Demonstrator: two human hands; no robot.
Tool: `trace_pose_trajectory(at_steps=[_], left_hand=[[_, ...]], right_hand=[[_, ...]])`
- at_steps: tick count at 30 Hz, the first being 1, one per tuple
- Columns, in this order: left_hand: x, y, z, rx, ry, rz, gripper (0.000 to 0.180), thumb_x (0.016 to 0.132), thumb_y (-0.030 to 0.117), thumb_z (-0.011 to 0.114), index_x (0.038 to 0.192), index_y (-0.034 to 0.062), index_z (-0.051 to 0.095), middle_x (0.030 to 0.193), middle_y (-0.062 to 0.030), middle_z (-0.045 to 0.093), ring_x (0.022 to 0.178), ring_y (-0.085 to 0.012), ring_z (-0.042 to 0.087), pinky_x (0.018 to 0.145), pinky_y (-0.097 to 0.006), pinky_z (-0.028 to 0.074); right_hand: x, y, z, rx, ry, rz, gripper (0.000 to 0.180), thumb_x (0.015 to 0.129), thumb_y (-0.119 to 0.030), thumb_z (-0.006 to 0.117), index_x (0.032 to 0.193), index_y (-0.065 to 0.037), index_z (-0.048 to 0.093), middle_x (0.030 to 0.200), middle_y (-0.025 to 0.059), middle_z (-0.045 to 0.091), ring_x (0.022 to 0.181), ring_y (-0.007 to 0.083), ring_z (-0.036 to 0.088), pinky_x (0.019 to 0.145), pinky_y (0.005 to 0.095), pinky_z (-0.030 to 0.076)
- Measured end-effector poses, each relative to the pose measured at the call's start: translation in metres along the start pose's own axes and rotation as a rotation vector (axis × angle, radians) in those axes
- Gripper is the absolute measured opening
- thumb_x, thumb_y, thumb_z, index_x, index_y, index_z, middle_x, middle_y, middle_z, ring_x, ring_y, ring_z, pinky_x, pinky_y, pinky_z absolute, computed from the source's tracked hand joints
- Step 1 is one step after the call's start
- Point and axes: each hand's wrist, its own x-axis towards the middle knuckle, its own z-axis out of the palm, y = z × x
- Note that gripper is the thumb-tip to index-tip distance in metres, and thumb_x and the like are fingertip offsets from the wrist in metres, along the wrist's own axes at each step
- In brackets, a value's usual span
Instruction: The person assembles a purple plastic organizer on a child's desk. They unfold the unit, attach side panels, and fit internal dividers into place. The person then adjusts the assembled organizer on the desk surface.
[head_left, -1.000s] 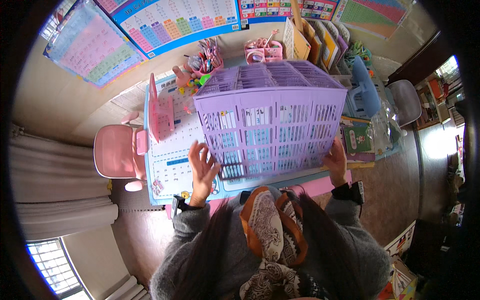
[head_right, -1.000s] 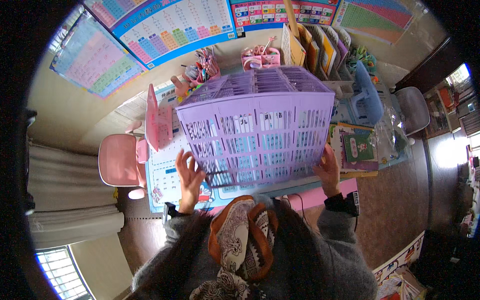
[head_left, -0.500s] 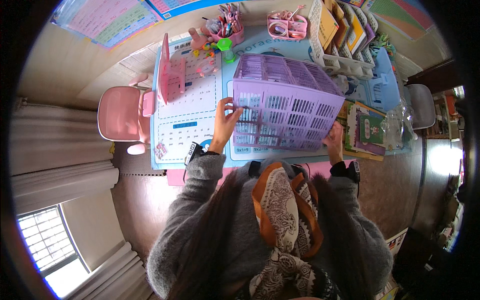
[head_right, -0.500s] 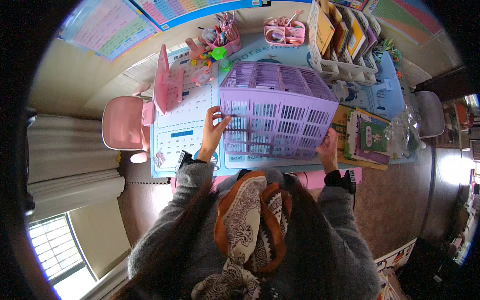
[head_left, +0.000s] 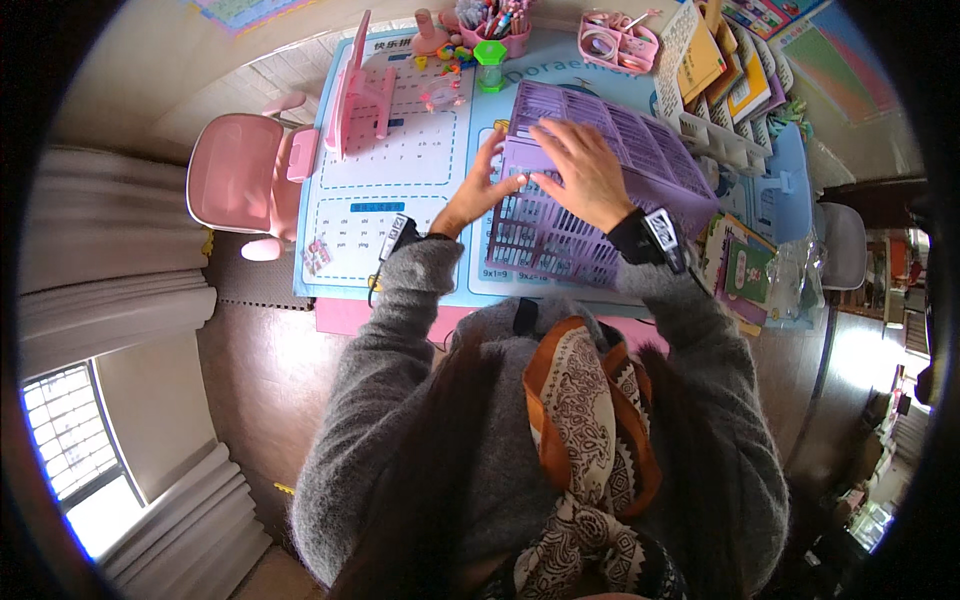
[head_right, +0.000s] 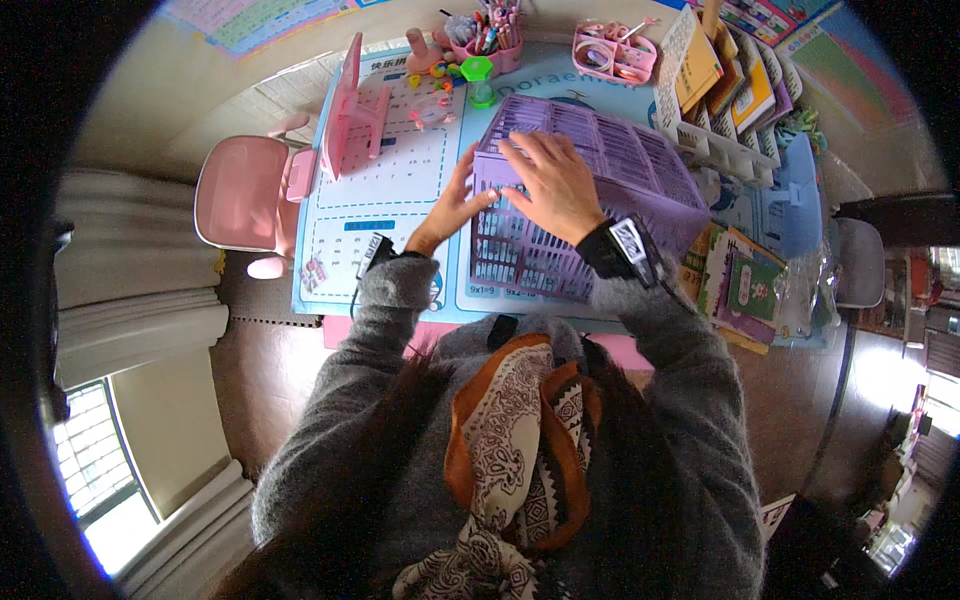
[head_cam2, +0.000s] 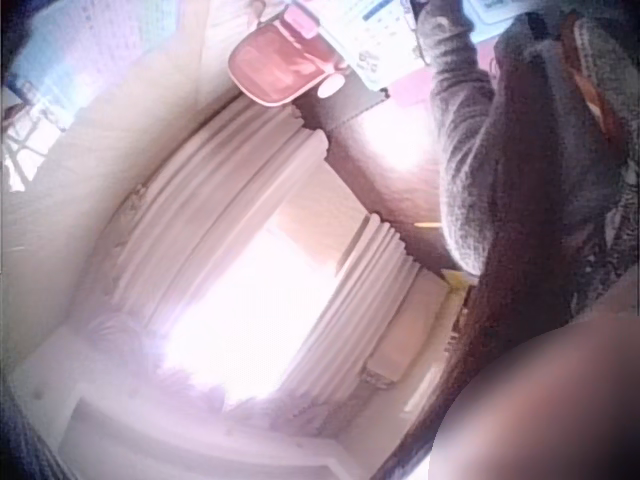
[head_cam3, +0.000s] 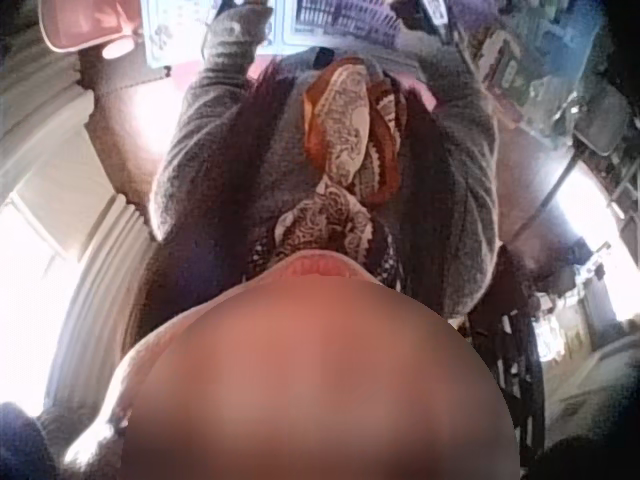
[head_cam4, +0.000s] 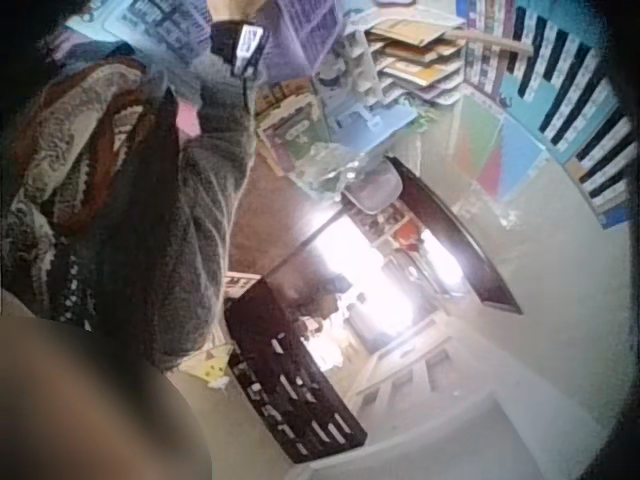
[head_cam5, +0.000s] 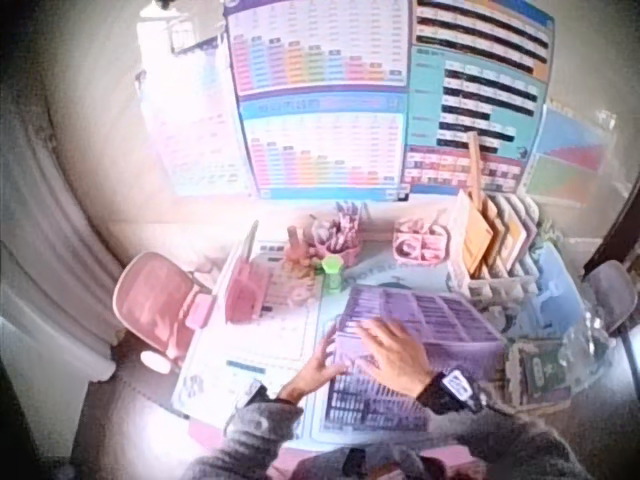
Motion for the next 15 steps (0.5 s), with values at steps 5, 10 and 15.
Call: trace_pose_trajectory(at_steps=[5, 10, 15], left_hand=[[-0.032, -0.029, 0.02, -0.161, 0.14, -0.071, 0.067, 0.088, 0.022, 0.061, 0.14, 0.0, 0.024, 0.136, -0.0173, 0.036, 0.125, -0.0239, 0.036, 0.103, -0.034, 0.03], [-0.021, 0.022, 0.039, -0.043, 0.292, -0.058, 0.049, 0.092, 0.026, 0.053, 0.133, 0.0037, 0.04, 0.123, -0.0191, 0.047, 0.108, -0.0264, 0.05, 0.09, -0.032, 0.041], [-0.029, 0.113, 0.038, 0.258, 0.267, 0.06, 0.043, 0.096, 0.032, 0.041, 0.131, 0.0085, 0.045, 0.121, -0.0182, 0.045, 0.103, -0.034, 0.045, 0.095, -0.04, 0.032]], right_hand=[[0.007, -0.003, 0.031, -0.003, 0.016, -0.022, 0.051, 0.073, -0.024, 0.067, 0.117, -0.006, 0.051, 0.11, 0.0075, 0.056, 0.1, 0.0241, 0.056, 0.086, 0.0373, 0.044], [0.02, 0.0, 0.004, -0.064, 0.014, 0.034, 0.048, 0.078, -0.024, 0.065, 0.121, -0.006, 0.051, 0.113, 0.0093, 0.057, 0.1, 0.0263, 0.055, 0.083, 0.0358, 0.04], [0.049, 0.012, -0.08, 0.265, -0.047, 0.063, 0.047, 0.077, -0.025, 0.067, 0.117, -0.003, 0.053, 0.108, 0.0132, 0.058, 0.1, 0.0284, 0.056, 0.083, 0.0362, 0.041]])
